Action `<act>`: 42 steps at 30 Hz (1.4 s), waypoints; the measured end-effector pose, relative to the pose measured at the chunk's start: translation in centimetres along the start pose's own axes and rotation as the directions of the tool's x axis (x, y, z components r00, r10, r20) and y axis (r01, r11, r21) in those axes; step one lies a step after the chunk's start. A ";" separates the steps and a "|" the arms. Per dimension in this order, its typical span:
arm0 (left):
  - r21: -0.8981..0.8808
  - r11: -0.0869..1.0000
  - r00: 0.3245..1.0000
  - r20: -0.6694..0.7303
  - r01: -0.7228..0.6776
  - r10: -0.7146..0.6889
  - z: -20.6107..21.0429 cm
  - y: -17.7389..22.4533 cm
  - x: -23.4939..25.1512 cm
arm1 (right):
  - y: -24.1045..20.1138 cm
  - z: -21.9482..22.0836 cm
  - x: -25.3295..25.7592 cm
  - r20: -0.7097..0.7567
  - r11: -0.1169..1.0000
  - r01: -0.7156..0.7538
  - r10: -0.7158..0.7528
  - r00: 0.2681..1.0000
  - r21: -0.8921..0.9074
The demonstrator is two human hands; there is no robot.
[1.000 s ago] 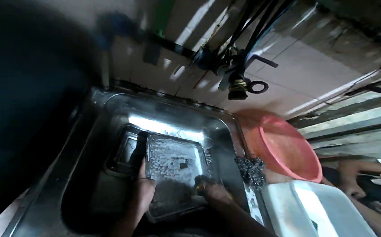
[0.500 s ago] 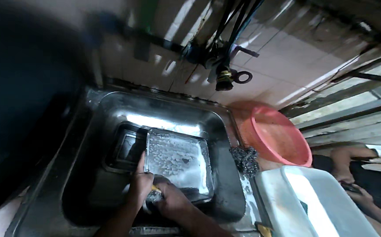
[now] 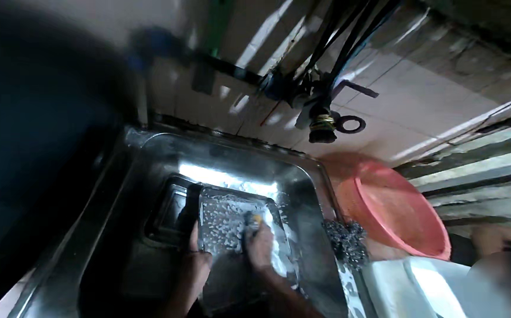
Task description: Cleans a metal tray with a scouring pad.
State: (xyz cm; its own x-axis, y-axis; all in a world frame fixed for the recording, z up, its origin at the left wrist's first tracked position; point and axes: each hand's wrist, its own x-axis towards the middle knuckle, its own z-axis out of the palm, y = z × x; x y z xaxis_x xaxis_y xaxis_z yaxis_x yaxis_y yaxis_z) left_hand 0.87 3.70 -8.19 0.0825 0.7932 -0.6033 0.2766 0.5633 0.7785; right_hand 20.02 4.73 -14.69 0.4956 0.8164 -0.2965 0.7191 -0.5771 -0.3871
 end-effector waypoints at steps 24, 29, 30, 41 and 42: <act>-0.211 0.975 0.997 -0.041 -0.066 0.059 0.4 -0.8 0.0 | 9.8 -7.2 0.6 0.556 0.749 0.454 -0.138 0.820 -0.482; -0.302 0.949 0.996 -0.003 -0.087 0.090 -0.4 -0.9 0.1 | 8.6 -6.9 -2.8 0.573 0.945 0.110 0.092 0.814 -0.308; -0.313 0.943 0.994 -0.011 -0.109 0.112 -0.4 -1.1 0.2 | 6.8 -6.8 -3.8 0.589 0.965 0.072 0.094 0.802 -0.253; -0.342 0.929 0.989 -0.022 -0.143 0.144 0.1 -1.1 0.2 | -9.4 -1.5 0.6 0.266 0.910 0.279 -0.363 0.893 0.307; -0.341 0.929 0.989 -0.019 -0.142 0.144 0.1 -1.0 0.2 | -10.7 -1.6 1.2 0.276 0.902 0.145 -0.273 0.922 0.407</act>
State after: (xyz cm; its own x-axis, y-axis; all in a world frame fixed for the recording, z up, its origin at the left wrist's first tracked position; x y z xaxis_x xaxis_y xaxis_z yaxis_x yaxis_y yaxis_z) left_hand 0.67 3.23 -9.10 0.1034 0.8703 -0.4815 -0.0809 0.4898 0.8681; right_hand 13.75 11.93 -9.51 0.1258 0.9040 -0.4087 0.5226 -0.4106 -0.7472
